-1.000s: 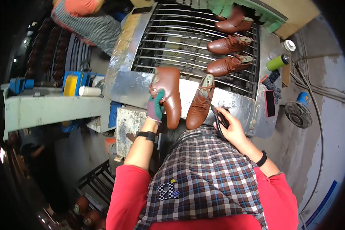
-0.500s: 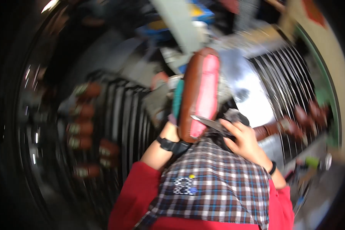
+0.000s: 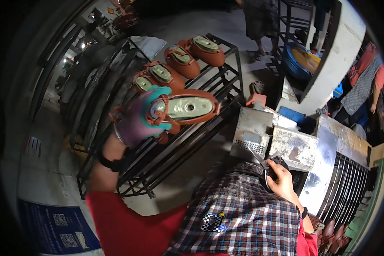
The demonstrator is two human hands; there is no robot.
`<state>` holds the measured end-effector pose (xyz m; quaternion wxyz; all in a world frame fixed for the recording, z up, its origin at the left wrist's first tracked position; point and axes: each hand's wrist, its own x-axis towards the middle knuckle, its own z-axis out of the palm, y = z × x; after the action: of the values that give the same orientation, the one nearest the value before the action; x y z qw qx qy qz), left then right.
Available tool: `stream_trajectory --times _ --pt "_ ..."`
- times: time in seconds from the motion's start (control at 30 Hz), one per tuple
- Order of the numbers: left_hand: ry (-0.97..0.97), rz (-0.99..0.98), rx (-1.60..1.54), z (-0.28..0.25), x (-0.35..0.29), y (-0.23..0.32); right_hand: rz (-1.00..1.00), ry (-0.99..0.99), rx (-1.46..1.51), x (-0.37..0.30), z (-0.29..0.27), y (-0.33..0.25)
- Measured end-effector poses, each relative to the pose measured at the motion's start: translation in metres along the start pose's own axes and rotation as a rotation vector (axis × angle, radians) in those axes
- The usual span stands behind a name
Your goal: Removing shoes from the heat treatment conveyor and trimming excess material with scissors.
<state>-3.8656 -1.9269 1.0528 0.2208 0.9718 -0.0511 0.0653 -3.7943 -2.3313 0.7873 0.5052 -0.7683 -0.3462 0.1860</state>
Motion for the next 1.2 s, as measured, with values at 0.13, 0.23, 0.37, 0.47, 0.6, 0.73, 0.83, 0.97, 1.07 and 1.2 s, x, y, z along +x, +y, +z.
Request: stream_trajectory --times 0.13,0.23,0.37,0.47,0.6,0.73,0.83,0.97,1.07,1.2 --pt "-0.156 0.090 0.401 -0.061 -0.009 -0.041 -0.045 -0.052 -0.001 0.034 0.024 -0.027" --pt "-0.244 0.033 0.437 -0.097 -0.014 -0.092 -0.086 -0.077 -0.031 0.055 0.037 -0.042" --pt "-0.397 -0.215 0.351 -0.132 -0.031 -0.181 0.035 -0.126 -0.065 0.077 0.060 -0.046" --pt "-0.506 -0.418 0.311 -0.151 -0.042 -0.239 0.114 -0.040 0.015 0.089 0.087 -0.042" --pt "-0.504 -0.559 0.289 -0.136 -0.062 -0.297 0.215 0.002 0.049 0.105 0.104 -0.045" --pt "-0.074 -0.766 0.250 -0.152 -0.087 -0.300 0.213 0.005 0.056 0.125 0.123 -0.067" --pt "0.458 -0.659 0.157 -0.108 -0.079 -0.242 0.261 0.019 0.007 0.123 0.114 -0.068" --pt "0.424 -0.563 0.844 -0.008 -0.086 -0.171 0.218 -0.004 -0.049 0.114 0.054 -0.040" --pt "0.433 -0.478 0.840 0.005 -0.095 -0.167 0.109 0.003 -0.121 0.103 0.015 -0.011" --pt "0.332 -0.370 0.908 0.015 -0.084 -0.169 0.124 0.075 -0.104 0.058 -0.039 0.040"
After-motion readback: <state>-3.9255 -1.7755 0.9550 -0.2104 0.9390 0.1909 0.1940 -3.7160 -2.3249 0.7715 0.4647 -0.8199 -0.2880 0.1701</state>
